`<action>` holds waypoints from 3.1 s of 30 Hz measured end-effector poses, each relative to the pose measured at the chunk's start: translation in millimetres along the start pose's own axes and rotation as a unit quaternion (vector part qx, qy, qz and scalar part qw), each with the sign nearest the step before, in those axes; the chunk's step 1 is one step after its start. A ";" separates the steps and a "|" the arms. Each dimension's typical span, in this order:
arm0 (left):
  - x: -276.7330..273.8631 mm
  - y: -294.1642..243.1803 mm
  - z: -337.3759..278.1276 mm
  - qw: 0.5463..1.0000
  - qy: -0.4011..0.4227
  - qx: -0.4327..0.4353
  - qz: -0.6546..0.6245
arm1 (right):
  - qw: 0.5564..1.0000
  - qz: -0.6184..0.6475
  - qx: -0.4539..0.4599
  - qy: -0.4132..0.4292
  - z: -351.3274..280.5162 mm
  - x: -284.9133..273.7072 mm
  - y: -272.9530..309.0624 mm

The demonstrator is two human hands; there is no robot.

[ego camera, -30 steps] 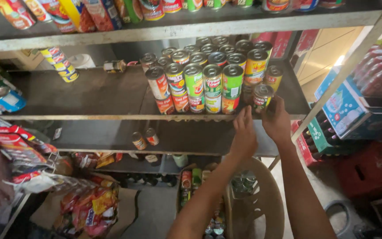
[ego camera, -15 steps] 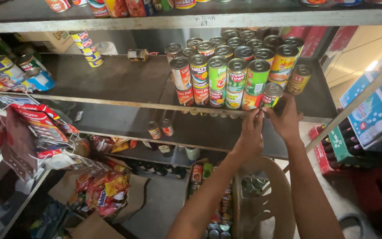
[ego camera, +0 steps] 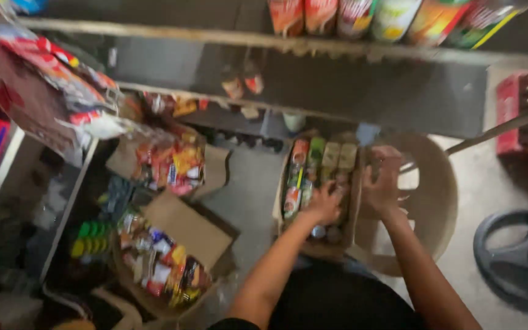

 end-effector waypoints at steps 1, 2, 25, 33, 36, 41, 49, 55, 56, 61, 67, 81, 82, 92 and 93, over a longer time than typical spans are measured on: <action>33.9 16.9 2.9 1.000 0.013 -0.007 -0.009 | 1.000 0.002 0.013 0.012 -26.6 12.3 -31.3; 69.6 30.4 4.0 0.999 0.032 0.002 0.033 | 0.995 -0.013 0.064 0.081 -56.7 34.0 -68.4; 185.9 54.5 -89.7 0.998 -0.033 -0.041 0.020 | 0.853 -0.320 0.142 0.386 -199.9 161.3 -141.6; 210.6 60.4 -79.7 0.995 -0.094 -0.009 -0.038 | 0.819 -0.330 0.131 0.451 -198.8 154.8 -160.9; 218.4 73.0 -71.0 0.977 -0.005 -0.108 -0.182 | 0.810 -0.225 0.262 0.474 -189.9 144.3 -162.4; 223.2 73.3 -51.3 0.881 -0.137 -0.144 -0.430 | 0.830 0.017 0.396 0.391 -165.7 104.6 -131.7; 4.7 17.0 -54.9 0.584 -0.089 -0.079 -0.803 | 0.739 0.389 0.494 0.242 -77.6 71.0 -35.7; -167.5 16.6 -36.9 0.650 -0.350 0.099 -0.667 | 0.842 0.340 0.341 0.242 13.3 42.3 36.2; -211.2 -0.8 -55.9 0.678 -0.356 0.110 -0.634 | 0.877 0.291 0.292 0.245 30.8 36.1 61.0; -360.0 -98.2 -129.1 0.786 -0.489 0.135 -0.354 | 0.976 0.093 0.129 0.148 97.4 -19.7 93.2; -415.3 -185.9 -127.2 0.736 -0.552 0.320 -0.225 | 0.985 -0.091 -0.111 -0.093 171.9 -124.6 155.1; -390.3 -228.1 -58.4 0.821 -0.469 0.325 -0.025 | 0.974 -0.096 -0.137 -0.155 269.5 -155.0 150.7; -397.0 -229.6 -61.8 0.821 -0.469 0.325 -0.026 | 0.974 -0.097 -0.137 -0.155 270.6 -156.4 148.7; -396.3 -226.1 -69.7 0.803 -0.512 0.306 0.009 | 0.985 -0.062 -0.128 -0.094 260.5 -148.2 131.1; -397.0 -226.3 -65.1 0.812 -0.501 0.297 0.012 | 0.984 -0.071 -0.141 -0.088 261.8 -147.2 135.8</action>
Point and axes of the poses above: each hand's wrist, its own z-axis towards the middle knuckle, its own x-axis out of the palm, y = z × x, the point moved 9 cm from there along z, towards the middle knuckle, and after that the axes turned 14 degrees about z, right-handed, at the moved point
